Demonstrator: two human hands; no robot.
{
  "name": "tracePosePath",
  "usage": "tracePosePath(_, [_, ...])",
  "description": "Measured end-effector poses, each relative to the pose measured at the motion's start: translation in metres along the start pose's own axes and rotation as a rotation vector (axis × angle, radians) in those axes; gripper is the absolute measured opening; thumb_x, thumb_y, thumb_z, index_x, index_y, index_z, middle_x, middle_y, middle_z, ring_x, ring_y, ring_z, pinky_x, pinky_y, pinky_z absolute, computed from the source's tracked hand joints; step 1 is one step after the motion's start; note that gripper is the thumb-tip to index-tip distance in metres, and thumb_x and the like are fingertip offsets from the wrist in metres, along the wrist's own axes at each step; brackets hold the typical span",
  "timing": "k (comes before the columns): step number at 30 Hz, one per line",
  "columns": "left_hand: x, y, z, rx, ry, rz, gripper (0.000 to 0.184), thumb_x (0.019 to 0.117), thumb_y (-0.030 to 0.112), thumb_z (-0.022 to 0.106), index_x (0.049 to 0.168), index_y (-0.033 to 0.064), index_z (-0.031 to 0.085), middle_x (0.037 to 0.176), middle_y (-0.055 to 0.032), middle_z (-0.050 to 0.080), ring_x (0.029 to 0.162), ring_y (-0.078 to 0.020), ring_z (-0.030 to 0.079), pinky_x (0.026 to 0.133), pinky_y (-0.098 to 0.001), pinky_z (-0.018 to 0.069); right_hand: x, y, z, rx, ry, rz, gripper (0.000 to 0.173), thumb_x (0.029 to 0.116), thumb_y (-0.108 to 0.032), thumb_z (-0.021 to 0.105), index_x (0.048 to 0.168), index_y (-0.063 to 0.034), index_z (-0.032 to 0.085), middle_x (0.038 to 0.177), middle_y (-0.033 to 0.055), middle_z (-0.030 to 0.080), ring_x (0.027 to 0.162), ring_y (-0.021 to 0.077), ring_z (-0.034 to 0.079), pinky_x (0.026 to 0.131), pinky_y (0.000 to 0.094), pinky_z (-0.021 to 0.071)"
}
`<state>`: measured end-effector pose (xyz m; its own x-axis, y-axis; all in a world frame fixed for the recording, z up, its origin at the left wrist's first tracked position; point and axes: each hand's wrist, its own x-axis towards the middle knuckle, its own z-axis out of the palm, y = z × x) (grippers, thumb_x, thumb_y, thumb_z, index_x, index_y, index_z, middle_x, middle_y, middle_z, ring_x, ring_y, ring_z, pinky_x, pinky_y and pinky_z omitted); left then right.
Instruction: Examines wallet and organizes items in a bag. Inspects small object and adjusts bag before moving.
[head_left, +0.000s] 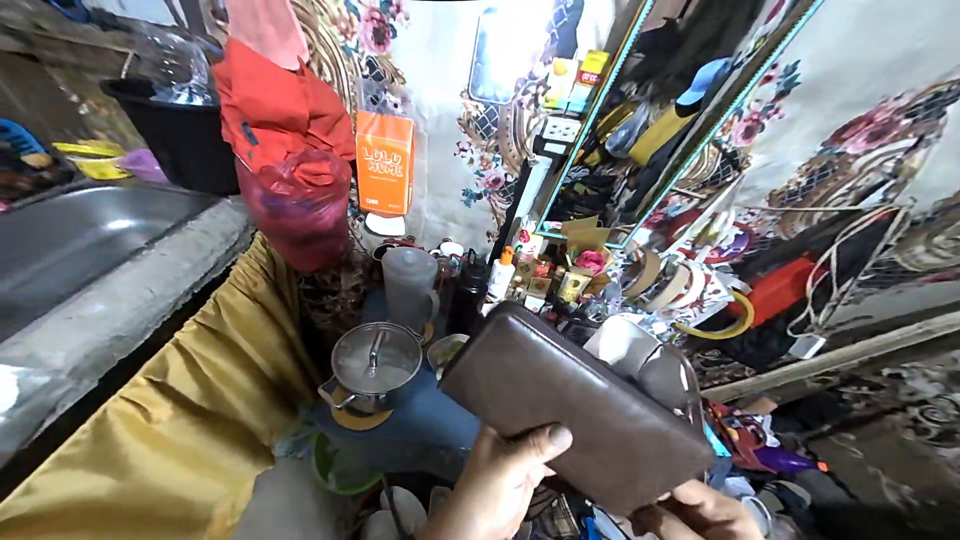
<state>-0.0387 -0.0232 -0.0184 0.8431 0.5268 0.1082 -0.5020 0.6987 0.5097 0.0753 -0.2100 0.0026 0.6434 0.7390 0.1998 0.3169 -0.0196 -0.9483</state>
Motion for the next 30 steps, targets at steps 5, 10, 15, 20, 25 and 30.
tracePosePath(5, [-0.019, -0.008, -0.021, 0.169, -0.094, 0.019, 0.025, 0.0888, 0.002, 0.075, 0.113, 0.0059, 0.068, 0.104, -0.0048, 0.076, 0.098, -0.0155, 0.073, 0.093, -0.0394, 0.0604, -0.008, 0.002, -0.033, -0.127, -0.050, -0.014, 0.025, 0.0821, 0.008, 0.062, 0.088, -0.0154, 0.069, 0.085, -0.0112, 0.072, 0.073, 0.0018, 0.068, 0.068, 0.0264, 0.0605])
tracePosePath(10, [-0.026, -0.020, -0.037, 0.363, -0.258, 0.067, 0.027, 0.0884, -0.004, 0.073, 0.114, 0.0020, 0.070, 0.106, -0.0027, 0.076, 0.101, -0.0110, 0.072, 0.094, -0.0347, 0.0597, -0.002, -0.024, -0.056, -0.518, -0.202, -0.030, 0.005, 0.0828, 0.000, 0.064, 0.084, 0.0031, 0.068, 0.083, 0.0073, 0.068, 0.072, 0.0064, 0.064, 0.067, 0.0261, 0.0559])
tracePosePath(15, [-0.030, -0.031, -0.032, 0.502, -0.309, 0.009, 0.027, 0.0871, -0.003, 0.076, 0.113, -0.0039, 0.068, 0.105, -0.0040, 0.076, 0.099, -0.0090, 0.072, 0.094, -0.0320, 0.0602, 0.017, -0.059, -0.035, -0.884, -0.400, -0.053, 0.006, 0.0825, -0.006, 0.069, 0.081, -0.0002, 0.067, 0.081, 0.0155, 0.068, 0.071, 0.0266, 0.067, 0.063, 0.0467, 0.0550])
tracePosePath(20, [-0.031, -0.042, -0.034, 0.575, -0.329, -0.018, 0.026, 0.0860, 0.000, 0.078, 0.111, -0.0046, 0.070, 0.103, -0.0052, 0.077, 0.096, -0.0079, 0.073, 0.093, -0.0300, 0.0604, 0.046, -0.076, -0.030, -0.928, -0.429, -0.172, 0.009, 0.0790, -0.016, 0.070, 0.079, -0.0091, 0.064, 0.073, 0.0050, 0.063, 0.063, 0.0157, 0.061, 0.052, 0.0385, 0.0502])
tracePosePath(25, [-0.033, -0.057, -0.047, 0.583, -0.323, -0.032, 0.034, 0.0849, 0.002, 0.080, 0.115, -0.0054, 0.067, 0.106, -0.0057, 0.076, 0.100, -0.0085, 0.072, 0.095, -0.0304, 0.0594, 0.081, -0.097, -0.014, -1.179, -0.512, -0.315, 0.014, 0.0749, -0.030, 0.063, 0.067, -0.0230, 0.055, 0.061, -0.0093, 0.049, 0.052, 0.0062, 0.051, 0.042, 0.0327, 0.0426])
tracePosePath(30, [-0.027, -0.061, -0.054, 0.578, -0.243, -0.086, 0.034, 0.0837, 0.003, 0.081, 0.114, -0.0040, 0.067, 0.103, -0.0059, 0.076, 0.097, -0.0109, 0.073, 0.093, -0.0322, 0.0611, 0.107, -0.131, 0.033, -1.460, -0.651, -0.295, 0.013, 0.0707, -0.020, 0.074, 0.066, -0.0238, 0.062, 0.059, -0.0087, 0.054, 0.053, 0.0101, 0.056, 0.045, 0.0367, 0.0456])
